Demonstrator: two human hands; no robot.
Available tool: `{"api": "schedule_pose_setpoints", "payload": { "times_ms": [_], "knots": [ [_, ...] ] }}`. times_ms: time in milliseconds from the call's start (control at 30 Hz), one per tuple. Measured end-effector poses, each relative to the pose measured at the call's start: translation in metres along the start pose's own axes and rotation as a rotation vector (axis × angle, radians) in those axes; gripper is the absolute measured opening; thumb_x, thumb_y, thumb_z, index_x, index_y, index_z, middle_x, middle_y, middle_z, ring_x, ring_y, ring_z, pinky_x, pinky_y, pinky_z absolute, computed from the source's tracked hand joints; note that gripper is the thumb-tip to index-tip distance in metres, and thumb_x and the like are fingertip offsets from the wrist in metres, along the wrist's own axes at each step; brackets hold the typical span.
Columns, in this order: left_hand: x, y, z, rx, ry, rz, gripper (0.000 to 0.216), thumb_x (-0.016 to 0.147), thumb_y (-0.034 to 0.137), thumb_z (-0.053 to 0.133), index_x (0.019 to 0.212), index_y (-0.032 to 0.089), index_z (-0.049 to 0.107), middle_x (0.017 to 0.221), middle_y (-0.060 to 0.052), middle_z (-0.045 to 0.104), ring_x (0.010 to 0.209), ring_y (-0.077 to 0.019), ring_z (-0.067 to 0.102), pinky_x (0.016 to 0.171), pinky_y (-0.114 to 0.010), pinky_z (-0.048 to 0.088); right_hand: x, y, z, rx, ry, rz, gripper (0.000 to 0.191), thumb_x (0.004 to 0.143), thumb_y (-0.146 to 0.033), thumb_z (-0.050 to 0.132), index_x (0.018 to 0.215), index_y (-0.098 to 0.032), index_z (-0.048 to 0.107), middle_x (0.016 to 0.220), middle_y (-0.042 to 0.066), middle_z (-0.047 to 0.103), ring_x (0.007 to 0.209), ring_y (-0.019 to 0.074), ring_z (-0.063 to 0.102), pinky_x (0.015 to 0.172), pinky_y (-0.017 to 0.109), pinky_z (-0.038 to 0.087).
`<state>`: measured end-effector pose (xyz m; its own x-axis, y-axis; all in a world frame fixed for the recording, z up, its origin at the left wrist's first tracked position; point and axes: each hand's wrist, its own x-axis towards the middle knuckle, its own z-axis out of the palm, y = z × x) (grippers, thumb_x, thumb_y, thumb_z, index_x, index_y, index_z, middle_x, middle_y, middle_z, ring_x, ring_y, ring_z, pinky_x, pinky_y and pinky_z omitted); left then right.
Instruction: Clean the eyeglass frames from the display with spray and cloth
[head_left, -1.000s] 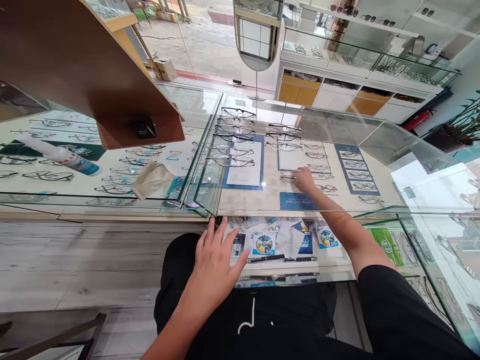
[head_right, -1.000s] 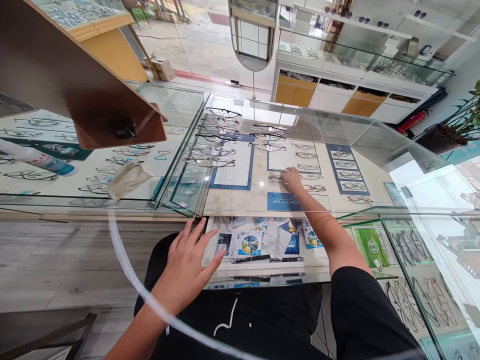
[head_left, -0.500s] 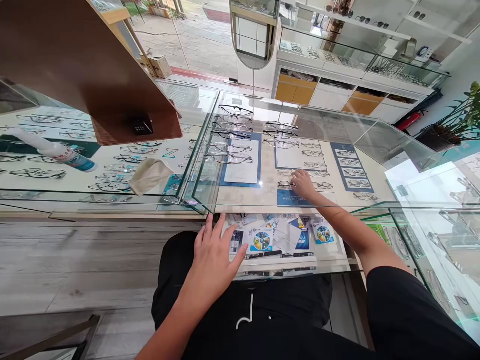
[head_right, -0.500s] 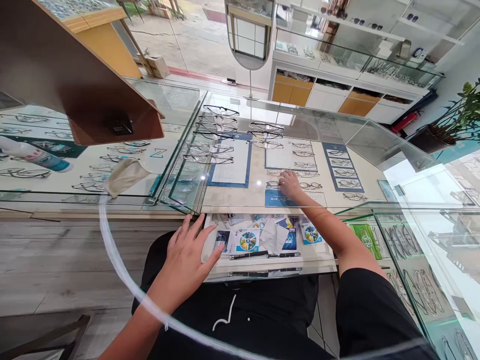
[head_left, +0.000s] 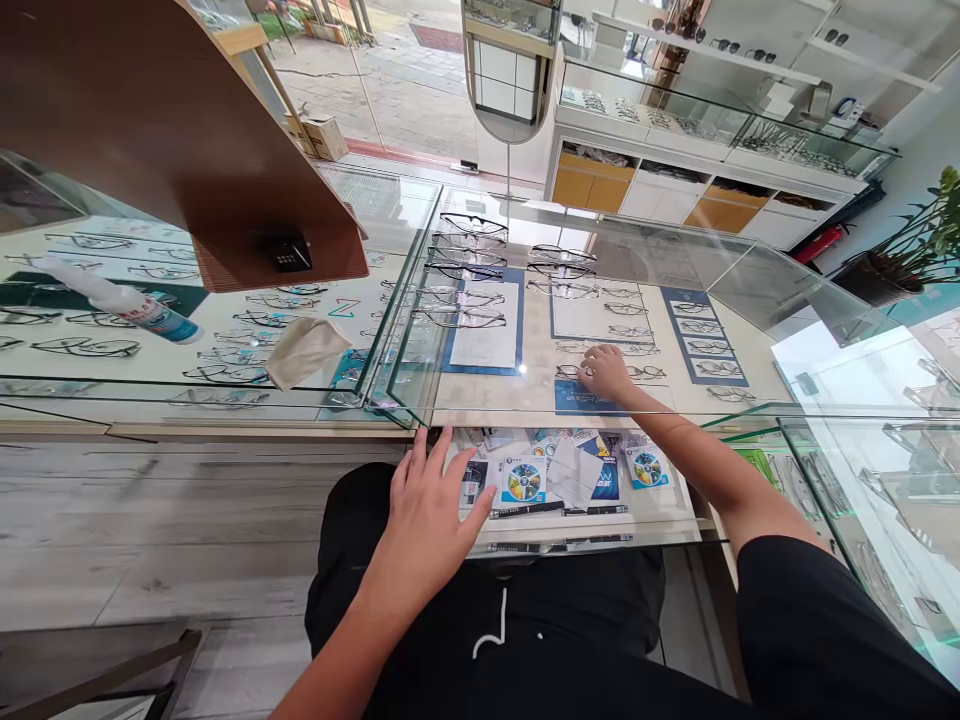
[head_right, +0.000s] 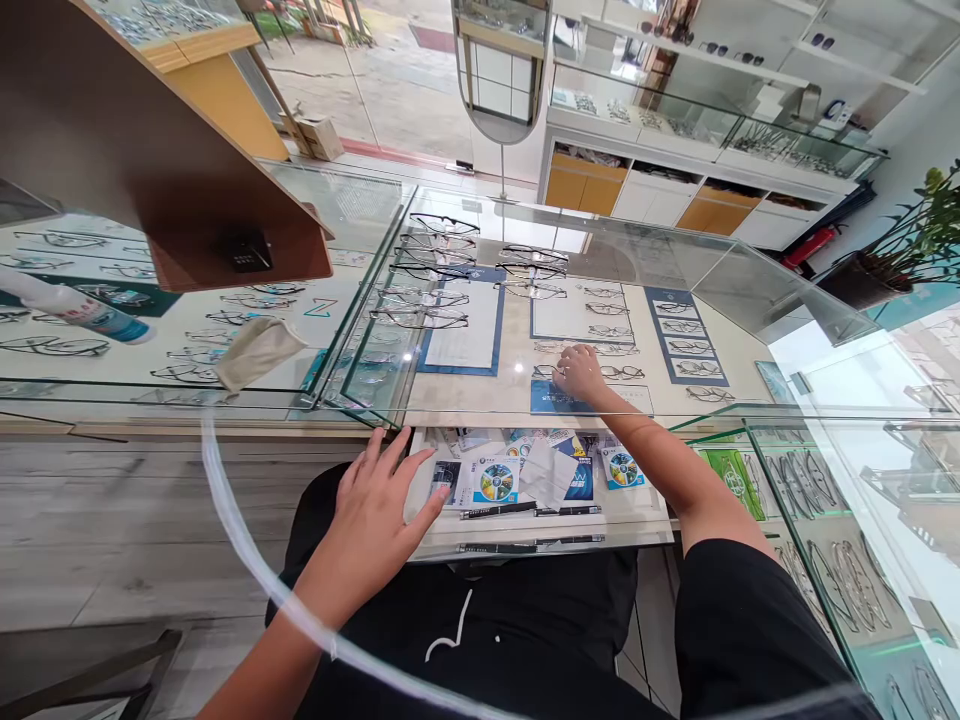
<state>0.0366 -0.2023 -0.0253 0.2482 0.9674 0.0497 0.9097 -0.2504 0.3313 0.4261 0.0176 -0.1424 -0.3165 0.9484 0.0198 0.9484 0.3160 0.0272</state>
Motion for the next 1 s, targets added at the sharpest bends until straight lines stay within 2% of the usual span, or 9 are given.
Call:
{"api": "schedule_pose_setpoints", "payload": {
  "times_ms": [133,200,333,533,700,767,900,1000],
  "knots": [
    [0.0,-0.001,0.001,-0.001,-0.006,-0.003,0.054,0.107,0.051,0.053,0.144,0.016,0.072,0.173,-0.021,0.048,0.168,-0.0493,0.03,0.127,-0.071,0.04,0.01,0.004,0.001,-0.009,0.016,0.023,0.045,0.108,-0.033,0.048,0.136,-0.016,0.078,0.155,0.016,0.069,0.145,0.0387,0.049,0.123,0.054,0.032],
    [0.0,-0.002,0.001,0.006,-0.008,-0.002,0.054,0.108,0.051,0.052,0.144,0.016,0.072,0.173,-0.021,0.048,0.168,-0.0493,0.03,0.127,-0.071,0.04,0.016,0.005,0.002,-0.013,0.002,0.013,0.044,0.107,-0.031,0.048,0.136,-0.016,0.078,0.158,0.015,0.068,0.149,0.0392,0.047,0.126,0.054,0.03],
    [0.0,-0.002,0.002,0.013,-0.007,-0.001,0.055,0.108,0.051,0.052,0.145,0.017,0.072,0.174,-0.021,0.048,0.168,-0.0488,0.029,0.127,-0.071,0.039,0.023,0.003,0.004,-0.018,-0.017,0.007,0.04,0.103,-0.025,0.051,0.13,-0.015,0.079,0.149,0.017,0.073,0.149,0.0394,0.049,0.129,0.054,0.026],
    [0.0,-0.001,0.0,0.004,-0.025,-0.003,0.056,0.108,0.052,0.051,0.146,0.016,0.071,0.174,-0.021,0.047,0.169,-0.0488,0.028,0.127,-0.071,0.04,0.027,-0.005,0.0,-0.018,-0.043,0.031,0.039,0.103,-0.024,0.05,0.125,-0.013,0.08,0.141,0.021,0.076,0.139,0.0393,0.055,0.124,0.053,0.031],
    [0.0,-0.002,0.0,0.007,-0.031,-0.002,0.057,0.108,0.053,0.051,0.146,0.016,0.071,0.174,-0.021,0.047,0.169,-0.0489,0.028,0.127,-0.07,0.04,0.022,-0.016,-0.02,-0.012,-0.058,0.043,0.042,0.107,-0.026,0.045,0.129,-0.011,0.078,0.151,0.022,0.069,0.146,0.0395,0.05,0.127,0.054,0.029],
    [0.0,-0.002,0.0,0.005,-0.025,0.001,0.056,0.108,0.052,0.052,0.145,0.016,0.072,0.174,-0.022,0.048,0.168,-0.049,0.029,0.127,-0.07,0.04,0.015,-0.028,-0.031,-0.009,-0.063,0.034,0.042,0.107,-0.026,0.045,0.13,-0.011,0.077,0.153,0.023,0.067,0.145,0.0397,0.049,0.124,0.054,0.032],
    [0.0,0.0,-0.001,-0.006,0.003,0.013,0.052,0.107,0.049,0.055,0.144,0.017,0.072,0.172,-0.021,0.05,0.167,-0.048,0.032,0.127,-0.069,0.042,-0.013,-0.072,-0.052,0.015,-0.153,-0.034,0.038,0.107,-0.027,0.048,0.117,-0.01,0.081,0.131,0.026,0.075,0.126,0.0376,0.064,0.104,0.047,0.047],
    [-0.001,0.001,-0.001,-0.008,0.009,0.029,0.052,0.106,0.049,0.056,0.144,0.017,0.072,0.172,-0.02,0.051,0.166,-0.0473,0.036,0.126,-0.067,0.044,-0.05,-0.119,-0.067,0.056,-0.311,-0.12,0.041,0.108,-0.034,0.053,0.086,-0.017,0.083,0.092,0.019,0.081,0.088,0.0298,0.073,0.077,0.038,0.05]
  ]
}}
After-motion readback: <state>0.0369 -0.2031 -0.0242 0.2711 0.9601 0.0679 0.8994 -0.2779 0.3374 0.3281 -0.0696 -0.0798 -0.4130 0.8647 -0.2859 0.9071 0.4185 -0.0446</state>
